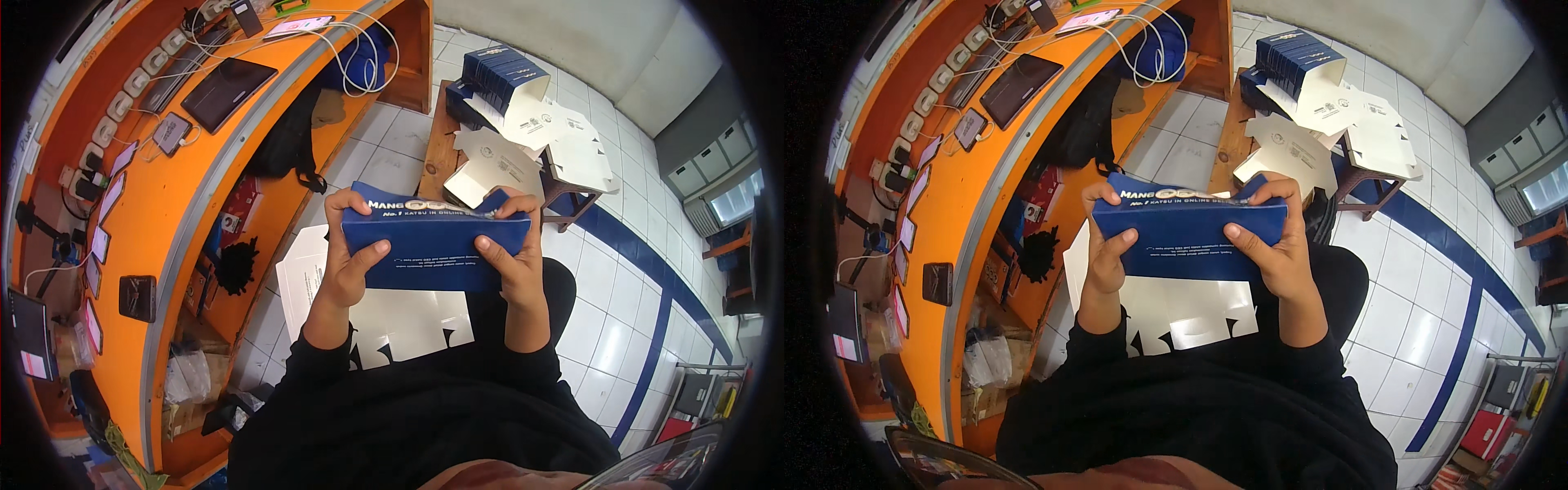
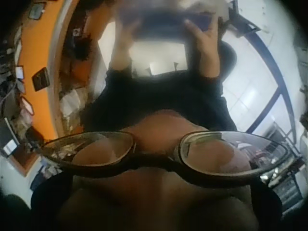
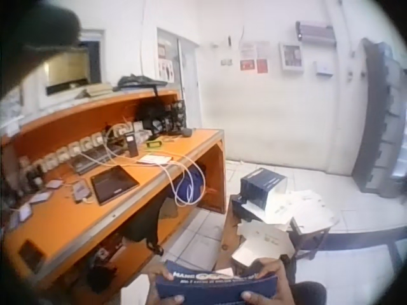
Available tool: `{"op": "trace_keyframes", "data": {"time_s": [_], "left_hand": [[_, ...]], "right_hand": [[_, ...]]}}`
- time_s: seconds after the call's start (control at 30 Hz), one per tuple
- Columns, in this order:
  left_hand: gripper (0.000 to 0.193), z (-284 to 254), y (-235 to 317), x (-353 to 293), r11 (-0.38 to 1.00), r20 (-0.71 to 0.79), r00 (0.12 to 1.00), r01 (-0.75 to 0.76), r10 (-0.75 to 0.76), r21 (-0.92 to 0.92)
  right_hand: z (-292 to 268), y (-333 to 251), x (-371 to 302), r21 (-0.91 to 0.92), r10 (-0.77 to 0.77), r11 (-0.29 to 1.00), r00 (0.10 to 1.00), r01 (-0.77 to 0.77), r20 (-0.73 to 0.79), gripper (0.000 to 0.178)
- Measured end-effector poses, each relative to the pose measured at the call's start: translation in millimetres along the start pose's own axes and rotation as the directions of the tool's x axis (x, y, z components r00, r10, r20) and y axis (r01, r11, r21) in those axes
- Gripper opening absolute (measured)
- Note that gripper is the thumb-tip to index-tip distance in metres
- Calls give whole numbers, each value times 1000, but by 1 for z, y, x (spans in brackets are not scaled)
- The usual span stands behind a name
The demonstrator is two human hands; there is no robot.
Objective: The person assembles cardboard food boxes by folding and interlocking the tabs of flat blue and white cardboard sheets by hand.
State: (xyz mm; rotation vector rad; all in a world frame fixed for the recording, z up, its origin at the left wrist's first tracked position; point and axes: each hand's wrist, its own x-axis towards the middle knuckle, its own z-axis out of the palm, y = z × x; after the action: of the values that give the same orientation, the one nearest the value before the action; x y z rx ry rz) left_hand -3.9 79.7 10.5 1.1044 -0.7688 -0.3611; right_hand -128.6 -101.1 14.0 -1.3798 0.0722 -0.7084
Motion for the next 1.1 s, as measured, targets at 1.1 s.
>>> {"op": "trace_keyframes", "data": {"time_s": [1.1], "left_hand": [[27, 7, -175, 196, 942, 308, 946, -5, -106, 337]], "right_hand": [[-135, 111, 75, -538, -284, 823, 952, 181, -115, 38]]}}
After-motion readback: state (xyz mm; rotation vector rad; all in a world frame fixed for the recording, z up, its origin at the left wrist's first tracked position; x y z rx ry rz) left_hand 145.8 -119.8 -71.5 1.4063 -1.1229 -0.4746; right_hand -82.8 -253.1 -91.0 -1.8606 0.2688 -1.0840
